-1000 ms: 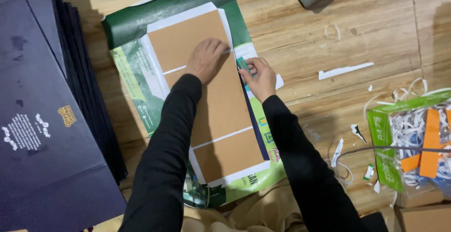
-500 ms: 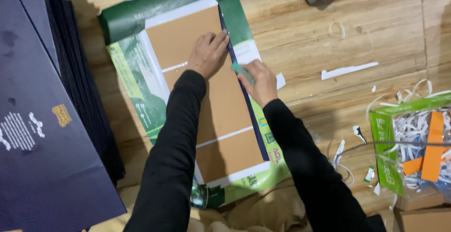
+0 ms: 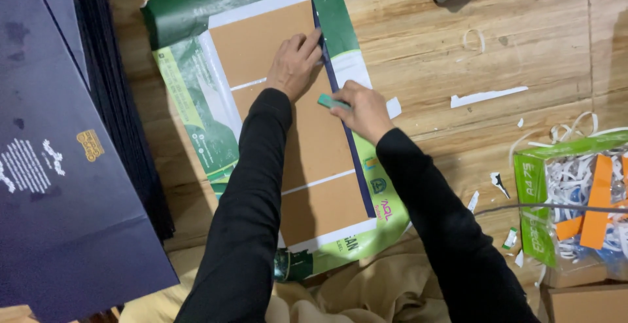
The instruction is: The person applies cardboard rectangles to a printed flyer on the floor. They use a small tool to press and smooth down the surfaces and edges of the cardboard.
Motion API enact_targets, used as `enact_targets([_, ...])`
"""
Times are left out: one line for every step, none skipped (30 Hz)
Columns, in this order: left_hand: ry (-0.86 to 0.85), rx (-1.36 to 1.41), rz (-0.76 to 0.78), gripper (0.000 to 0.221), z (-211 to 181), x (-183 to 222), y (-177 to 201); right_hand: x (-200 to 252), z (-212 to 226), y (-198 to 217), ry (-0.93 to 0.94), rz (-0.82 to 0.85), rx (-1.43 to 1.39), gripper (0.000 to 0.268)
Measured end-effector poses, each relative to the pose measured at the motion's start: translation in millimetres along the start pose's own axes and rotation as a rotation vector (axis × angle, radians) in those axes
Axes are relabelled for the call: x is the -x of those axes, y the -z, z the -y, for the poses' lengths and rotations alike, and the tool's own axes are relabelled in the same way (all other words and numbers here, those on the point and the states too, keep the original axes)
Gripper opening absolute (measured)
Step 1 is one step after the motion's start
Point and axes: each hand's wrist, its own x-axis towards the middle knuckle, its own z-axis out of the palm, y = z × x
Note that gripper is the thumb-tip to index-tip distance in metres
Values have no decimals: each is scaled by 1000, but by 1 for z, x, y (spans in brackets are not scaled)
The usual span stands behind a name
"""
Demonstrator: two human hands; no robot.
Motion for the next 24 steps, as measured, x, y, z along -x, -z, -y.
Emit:
enact_targets([5, 2, 1, 13, -1, 0, 2, -6, -6, -1, 0, 6, 1, 17])
enact_targets([16, 2, 4, 15, -2, -1, 3, -12, -13, -1, 11, -146, -16, 19])
enact_targets([27, 2, 7, 18, -2, -3, 4, -19, -19, -1, 24, -297, -31, 21])
enact_targets([27, 2, 13, 18, -2, -3, 5, -14, -16, -2, 22, -294, -37, 21])
enact_targets([34, 9, 0, 17, -2, -3, 6, -10, -12, -3, 42, -254, 24, 19])
enact_targets([38, 20, -20, 16, -3, -7, 5, -6, -10, -1, 60, -217, 91, 19])
enact_targets([36, 24, -21, 16, -2, -7, 2, 9, -8, -5, 55, -218, 92, 19])
enact_targets([45, 0, -25, 15, -3, -7, -1, 25, -6, -9, 85, -180, 73, 22])
enact_targets([55, -25, -28, 18, -5, -5, -4, 42, -3, -12, 115, -141, 54, 27])
enact_targets([56, -21, -28, 18, -10, -6, 1, 49, -1, -10, 112, -139, 56, 27])
enact_targets([96, -10, 36, 28, -15, -6, 7, 56, 1, -7, 46, -32, 6, 28])
enact_targets([132, -6, 99, 39, -17, -7, 13, 61, 4, -5, -14, 72, -46, 29])
enact_targets([130, -8, 98, 39, -22, 0, 14, 54, -1, -5, -12, 69, -47, 29])
enact_targets([197, 73, 213, 40, -27, 7, 14, 47, -8, -5, -77, 7, -216, 29])
enact_targets([263, 155, 329, 44, -33, 15, 13, 39, -14, -4, -142, -56, -385, 33])
enact_targets([265, 158, 336, 44, -32, 15, 12, 33, -17, -3, -148, -51, -389, 33])
enact_targets([258, 158, 310, 43, -32, 16, 10, 27, -20, -3, -98, -165, -235, 24])
enact_targets([247, 159, 283, 43, -30, 16, 8, 20, -23, -2, -47, -280, -77, 18])
enact_targets([245, 164, 288, 43, -32, 18, 9, 34, -18, -6, -54, -278, -79, 18])
enact_targets([249, 163, 272, 42, -32, 17, 8, 44, -15, -7, 4, -240, 3, 19])
enact_targets([253, 163, 255, 42, -33, 16, 8, 56, -11, -8, 60, -201, 86, 23])
enact_targets([256, 169, 266, 42, -36, 16, 9, 73, -5, -10, 52, -194, 80, 23])
enact_targets([270, 107, 350, 44, -39, 16, 10, 92, 2, -11, 131, -182, 116, 24])
enact_targets([274, 35, 419, 46, -37, 9, 10, 104, 6, -10, 218, -187, 159, 25])
